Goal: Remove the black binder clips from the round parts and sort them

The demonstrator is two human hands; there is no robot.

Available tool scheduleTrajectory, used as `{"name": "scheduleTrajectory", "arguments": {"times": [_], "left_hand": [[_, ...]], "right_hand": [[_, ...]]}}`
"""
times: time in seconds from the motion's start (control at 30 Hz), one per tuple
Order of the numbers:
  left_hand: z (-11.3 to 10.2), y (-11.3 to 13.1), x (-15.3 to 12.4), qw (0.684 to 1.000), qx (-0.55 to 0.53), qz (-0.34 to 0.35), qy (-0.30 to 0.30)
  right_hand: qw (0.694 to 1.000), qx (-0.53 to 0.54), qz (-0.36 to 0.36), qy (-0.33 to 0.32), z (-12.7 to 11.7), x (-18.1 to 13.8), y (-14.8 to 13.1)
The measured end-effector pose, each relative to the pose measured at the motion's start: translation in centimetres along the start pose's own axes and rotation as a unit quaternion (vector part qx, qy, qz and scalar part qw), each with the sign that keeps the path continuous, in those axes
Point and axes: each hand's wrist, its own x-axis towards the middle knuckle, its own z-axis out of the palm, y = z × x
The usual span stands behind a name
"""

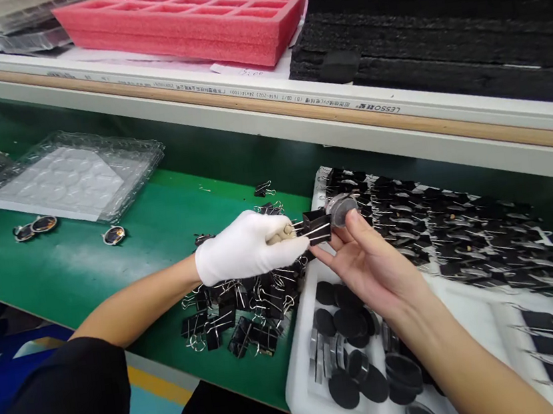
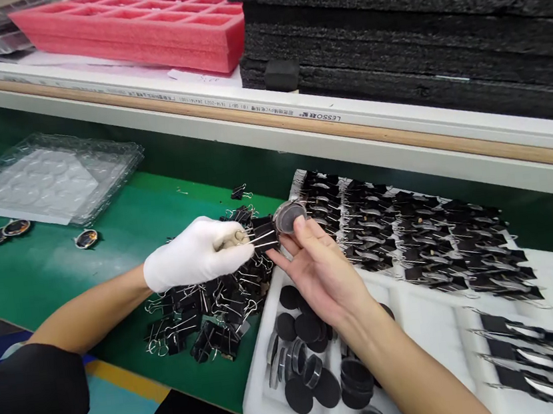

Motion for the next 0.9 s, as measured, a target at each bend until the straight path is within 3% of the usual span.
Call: {"name": "scheduleTrajectory", "arguments": {"times": [0.37,0.47,0.53,0.6,0.63,0.73,0.9], "left_hand": [[1.7,0.4,-0.2,0.998,-0.017,-0.055,0.034],[0.0,-0.2,0.7,0.999,0.029,-0.018,-0.015],[-1.7,-1.4,2.5,0.994,0.106,-0.014,0.022],[-3.2,-3.0,5.2,0.968,0.231,-0.056,0.084],[-3.6,-3.9,6.8,0.947,0.300,-0.087,0.079],[-3.6,-6.1,11.1,0.897,0.421,-0.135,-0.014],[-3.3,-8.1,13.7,0.872,0.467,-0.122,-0.083]], "right_hand": [[0.999,0.016,-0.047,0.012,1.2,-0.7,2.3],[0.996,0.063,-0.053,0.032,1.1,-0.4,1.4],[0.994,0.079,-0.061,0.041,0.8,-0.1,0.5],[0.993,0.084,-0.064,0.047,0.5,0.1,-0.3],[0.993,0.090,-0.058,0.051,0.5,0.2,-0.6],[0.990,0.123,-0.003,0.069,0.7,0.1,-1.0],[0.992,0.092,0.067,0.058,1.0,-0.2,-1.0]]}}
